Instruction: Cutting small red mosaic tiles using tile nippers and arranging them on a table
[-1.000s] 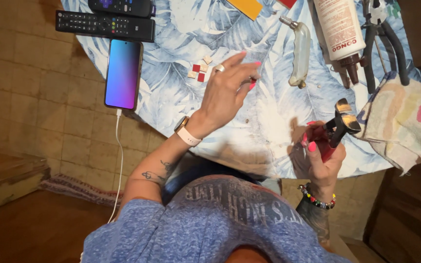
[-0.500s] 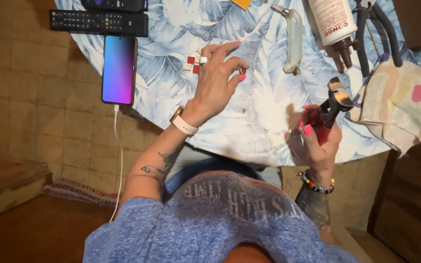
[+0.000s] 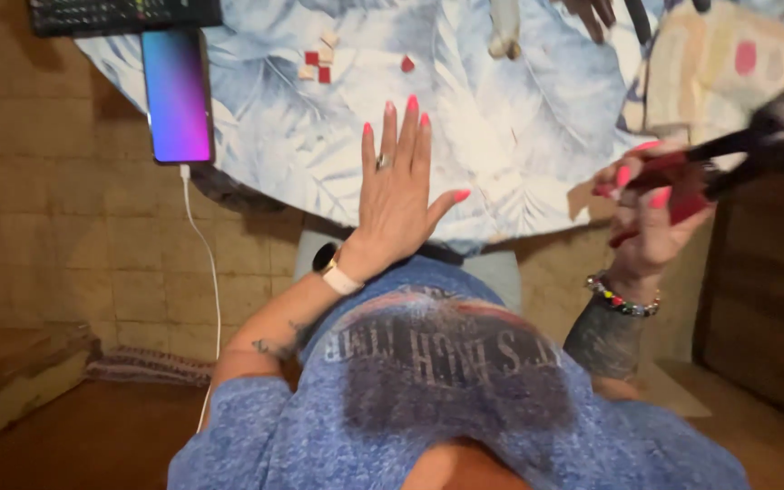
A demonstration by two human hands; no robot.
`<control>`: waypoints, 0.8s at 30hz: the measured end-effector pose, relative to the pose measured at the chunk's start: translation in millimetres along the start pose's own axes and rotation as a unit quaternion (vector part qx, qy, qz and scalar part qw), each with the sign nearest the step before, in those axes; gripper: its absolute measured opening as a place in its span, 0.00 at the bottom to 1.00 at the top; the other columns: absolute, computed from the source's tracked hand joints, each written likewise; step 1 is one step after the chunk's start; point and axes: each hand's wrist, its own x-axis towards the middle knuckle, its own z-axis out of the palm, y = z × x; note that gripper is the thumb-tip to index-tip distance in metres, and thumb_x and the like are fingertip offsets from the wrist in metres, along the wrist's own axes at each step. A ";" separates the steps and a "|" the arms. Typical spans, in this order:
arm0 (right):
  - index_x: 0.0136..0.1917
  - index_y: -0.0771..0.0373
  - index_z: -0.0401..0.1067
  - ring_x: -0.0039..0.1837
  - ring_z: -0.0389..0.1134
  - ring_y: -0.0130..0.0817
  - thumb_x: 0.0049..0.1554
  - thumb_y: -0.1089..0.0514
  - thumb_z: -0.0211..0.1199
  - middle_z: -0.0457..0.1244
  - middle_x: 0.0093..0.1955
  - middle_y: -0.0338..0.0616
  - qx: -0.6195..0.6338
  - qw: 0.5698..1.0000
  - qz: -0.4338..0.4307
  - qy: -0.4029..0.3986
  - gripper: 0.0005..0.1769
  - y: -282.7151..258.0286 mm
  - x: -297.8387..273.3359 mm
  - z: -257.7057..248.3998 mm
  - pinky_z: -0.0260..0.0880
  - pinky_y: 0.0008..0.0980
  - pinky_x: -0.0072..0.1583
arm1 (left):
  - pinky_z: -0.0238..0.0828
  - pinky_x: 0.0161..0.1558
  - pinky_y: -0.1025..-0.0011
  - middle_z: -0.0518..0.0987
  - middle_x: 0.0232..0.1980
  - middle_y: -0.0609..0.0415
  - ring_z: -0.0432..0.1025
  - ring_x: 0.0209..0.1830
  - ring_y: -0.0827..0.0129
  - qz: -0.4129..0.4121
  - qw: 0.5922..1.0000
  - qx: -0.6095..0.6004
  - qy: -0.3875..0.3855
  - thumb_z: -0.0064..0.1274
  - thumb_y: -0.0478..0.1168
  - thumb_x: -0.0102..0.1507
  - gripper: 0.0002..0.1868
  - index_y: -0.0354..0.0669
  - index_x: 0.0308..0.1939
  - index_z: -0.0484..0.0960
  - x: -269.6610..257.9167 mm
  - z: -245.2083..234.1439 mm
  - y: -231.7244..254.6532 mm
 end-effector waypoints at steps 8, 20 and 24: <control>0.50 0.57 0.55 0.37 0.51 0.30 0.51 0.43 0.53 0.49 0.36 0.40 0.042 0.997 -0.051 -0.034 0.21 -67.7 -51.7 -20.4 0.57 0.30 0.44 | 0.40 0.41 0.76 0.34 0.69 0.45 0.48 0.45 0.68 0.247 0.889 -0.375 -0.093 0.35 0.57 0.62 0.38 0.47 0.64 0.31 40.9 23.7 117.4; 0.51 0.57 0.57 0.39 0.55 0.33 0.51 0.44 0.54 0.52 0.37 0.41 0.065 0.996 -0.052 -0.035 0.21 -83.0 -78.0 -21.2 0.64 0.34 0.47 | 0.25 0.64 0.52 0.35 0.67 0.45 0.32 0.68 0.49 0.045 0.979 -0.138 0.142 0.32 0.70 0.54 0.45 0.46 0.64 0.42 64.7 55.0 110.2; 0.53 0.61 0.59 0.40 0.55 0.31 0.51 0.48 0.51 0.55 0.40 0.44 0.110 0.989 -0.047 -0.086 0.20 -78.1 -63.3 -0.3 0.56 0.30 0.43 | 0.35 0.68 0.69 0.39 0.69 0.48 0.38 0.70 0.64 0.391 0.512 -0.692 -0.326 0.37 0.53 0.59 0.41 0.54 0.65 0.26 58.0 26.9 118.3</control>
